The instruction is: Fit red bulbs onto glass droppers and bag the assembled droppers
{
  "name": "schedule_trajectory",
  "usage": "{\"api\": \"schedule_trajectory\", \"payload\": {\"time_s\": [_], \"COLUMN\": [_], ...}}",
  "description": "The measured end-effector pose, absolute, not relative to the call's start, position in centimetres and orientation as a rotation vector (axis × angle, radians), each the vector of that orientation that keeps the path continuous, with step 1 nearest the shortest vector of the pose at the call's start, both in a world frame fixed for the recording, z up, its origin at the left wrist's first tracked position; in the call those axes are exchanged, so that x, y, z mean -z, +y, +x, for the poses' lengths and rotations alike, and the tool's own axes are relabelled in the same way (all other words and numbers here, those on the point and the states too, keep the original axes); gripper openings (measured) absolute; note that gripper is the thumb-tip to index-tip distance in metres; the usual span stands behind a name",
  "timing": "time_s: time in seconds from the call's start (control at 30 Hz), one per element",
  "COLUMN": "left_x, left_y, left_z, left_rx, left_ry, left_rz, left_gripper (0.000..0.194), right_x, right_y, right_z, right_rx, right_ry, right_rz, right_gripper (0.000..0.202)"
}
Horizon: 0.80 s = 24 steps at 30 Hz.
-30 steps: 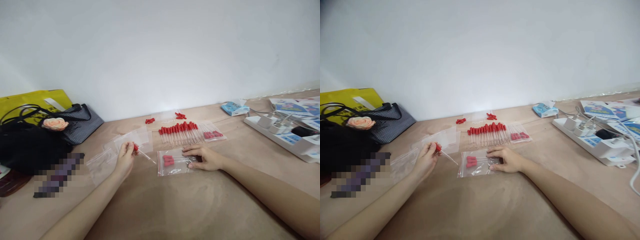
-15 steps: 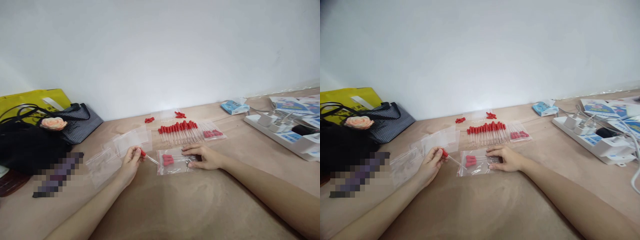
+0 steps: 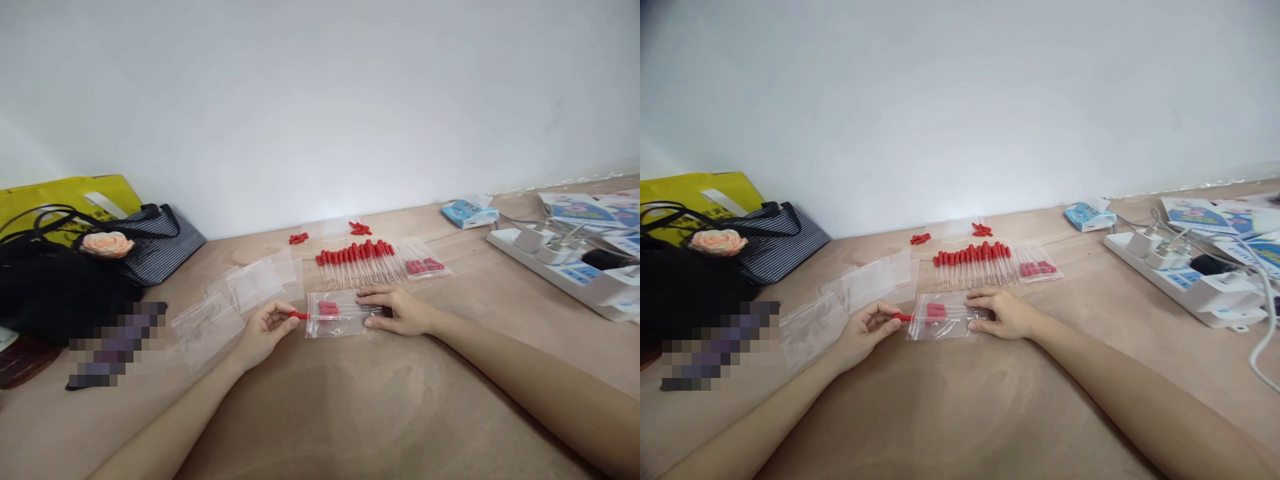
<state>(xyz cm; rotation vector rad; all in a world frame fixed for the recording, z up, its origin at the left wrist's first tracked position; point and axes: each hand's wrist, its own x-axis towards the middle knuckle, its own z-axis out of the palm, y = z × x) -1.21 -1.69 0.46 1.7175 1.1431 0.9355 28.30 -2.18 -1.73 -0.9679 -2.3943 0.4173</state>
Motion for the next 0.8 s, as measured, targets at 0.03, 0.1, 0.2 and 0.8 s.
{"api": "schedule_trajectory", "payload": {"time_s": [0.03, 0.1, 0.2, 0.8], "left_x": [-0.6, -0.8, -1.3, -0.8], "left_y": [-1.7, -1.8, -2.1, -1.9], "left_z": [-1.4, -1.6, -1.8, -0.1], "left_rx": [-0.912, -0.857, -0.687, -0.821], "left_ry": [1.136, 1.102, 1.003, 1.023], "left_rz": [1.732, 1.751, 1.767, 2.067], "left_gripper": [0.024, 0.022, 0.021, 0.016], "right_x": [1.7, 1.6, 1.4, 1.5], "right_y": [-2.3, -2.7, -3.2, -4.0], "right_z": [28.3, 28.5, 28.7, 27.3], "right_rx": [-0.409, -0.39, -0.355, -0.307], "right_ry": [-2.395, -2.394, -2.402, -2.328], "right_rz": [-0.968, -0.971, -0.977, -1.06], "right_gripper": [0.047, 0.047, 0.048, 0.047]}}
